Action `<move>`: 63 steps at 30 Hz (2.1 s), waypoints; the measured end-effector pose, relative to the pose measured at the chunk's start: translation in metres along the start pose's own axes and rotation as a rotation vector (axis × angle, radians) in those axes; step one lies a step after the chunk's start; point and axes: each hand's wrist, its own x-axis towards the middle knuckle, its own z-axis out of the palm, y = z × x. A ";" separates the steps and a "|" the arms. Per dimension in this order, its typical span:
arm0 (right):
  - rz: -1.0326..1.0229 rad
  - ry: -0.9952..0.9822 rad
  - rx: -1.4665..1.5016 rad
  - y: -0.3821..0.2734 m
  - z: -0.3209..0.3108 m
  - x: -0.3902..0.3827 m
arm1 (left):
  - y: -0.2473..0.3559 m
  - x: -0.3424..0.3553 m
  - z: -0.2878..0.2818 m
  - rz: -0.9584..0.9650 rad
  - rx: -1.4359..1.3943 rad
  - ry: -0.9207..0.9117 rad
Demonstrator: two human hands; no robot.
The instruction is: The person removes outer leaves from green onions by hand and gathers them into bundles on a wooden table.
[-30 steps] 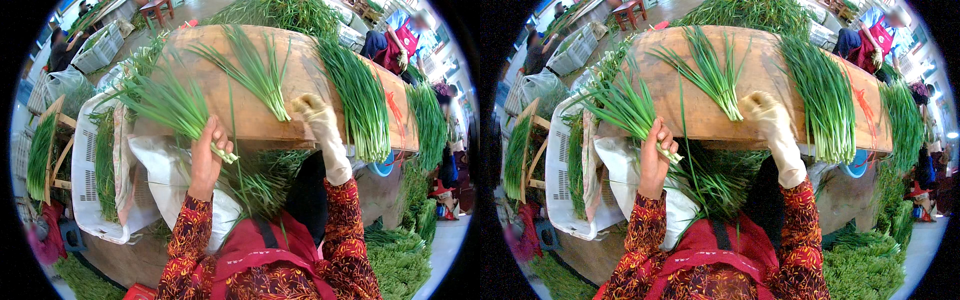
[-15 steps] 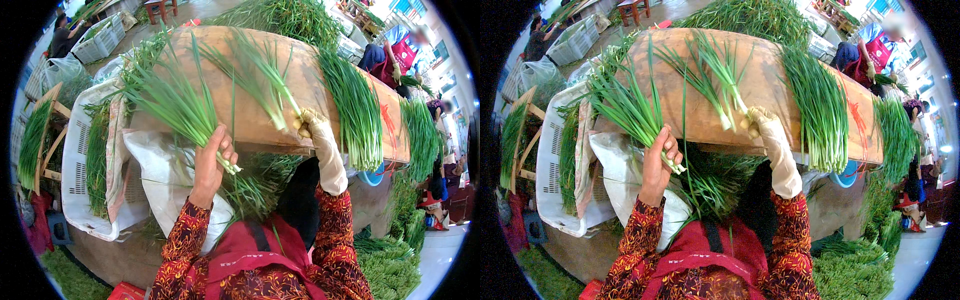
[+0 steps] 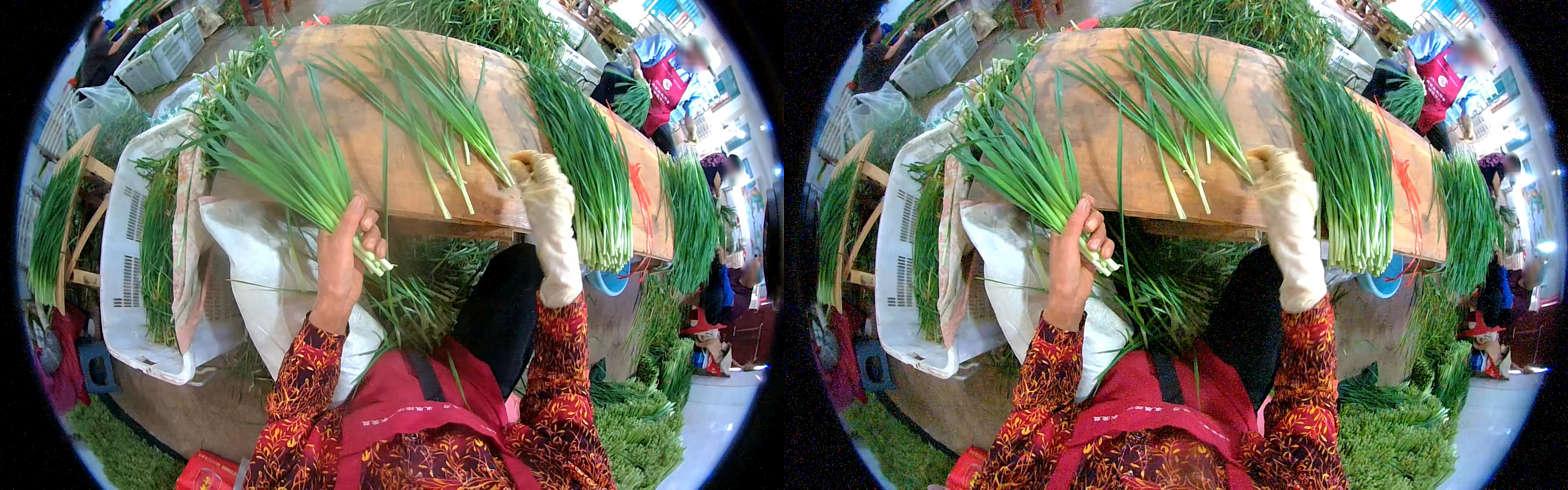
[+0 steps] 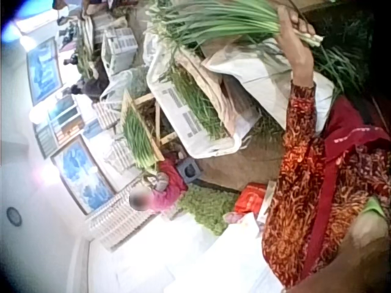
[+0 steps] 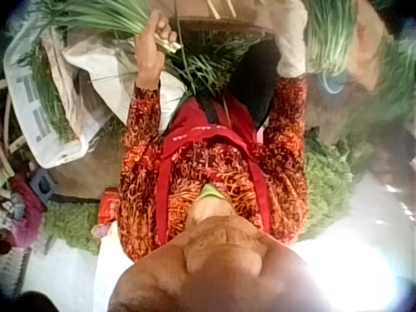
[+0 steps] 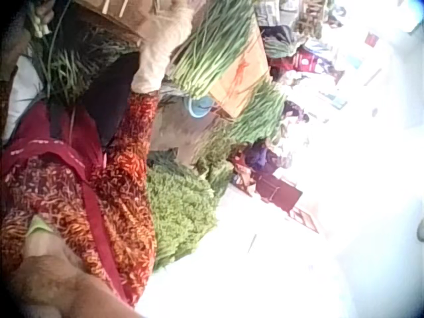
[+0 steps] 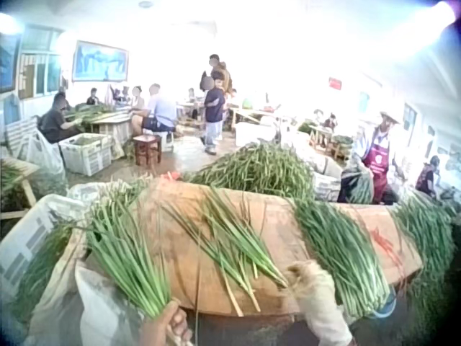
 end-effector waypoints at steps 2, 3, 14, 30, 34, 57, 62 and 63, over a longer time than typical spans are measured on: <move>0.020 -0.199 0.138 -0.022 0.015 -0.020 | 0.000 -0.004 0.005 -0.003 -0.004 0.011; -0.038 -0.246 0.056 -0.039 0.022 -0.029 | 0.001 -0.005 0.006 -0.003 -0.005 0.013; -0.349 -1.284 0.385 -0.068 -0.005 -0.089 | 0.030 -0.014 0.005 0.265 -0.045 -0.033; 0.380 -0.412 0.133 -0.033 0.003 -0.018 | -0.007 -0.014 0.010 -0.072 -0.075 -0.058; 0.190 -0.433 -0.111 -0.026 0.020 -0.025 | -0.009 -0.012 0.010 -0.080 -0.075 -0.063; -0.001 -0.218 -0.171 0.007 0.032 0.008 | 0.002 -0.001 0.007 0.303 0.280 -0.064; 0.507 -0.464 0.753 0.021 0.037 -0.001 | -0.011 -0.012 -0.018 0.183 -0.064 -0.101; 0.548 -0.526 0.958 0.019 0.031 -0.009 | -0.019 -0.008 -0.015 0.151 -0.106 -0.125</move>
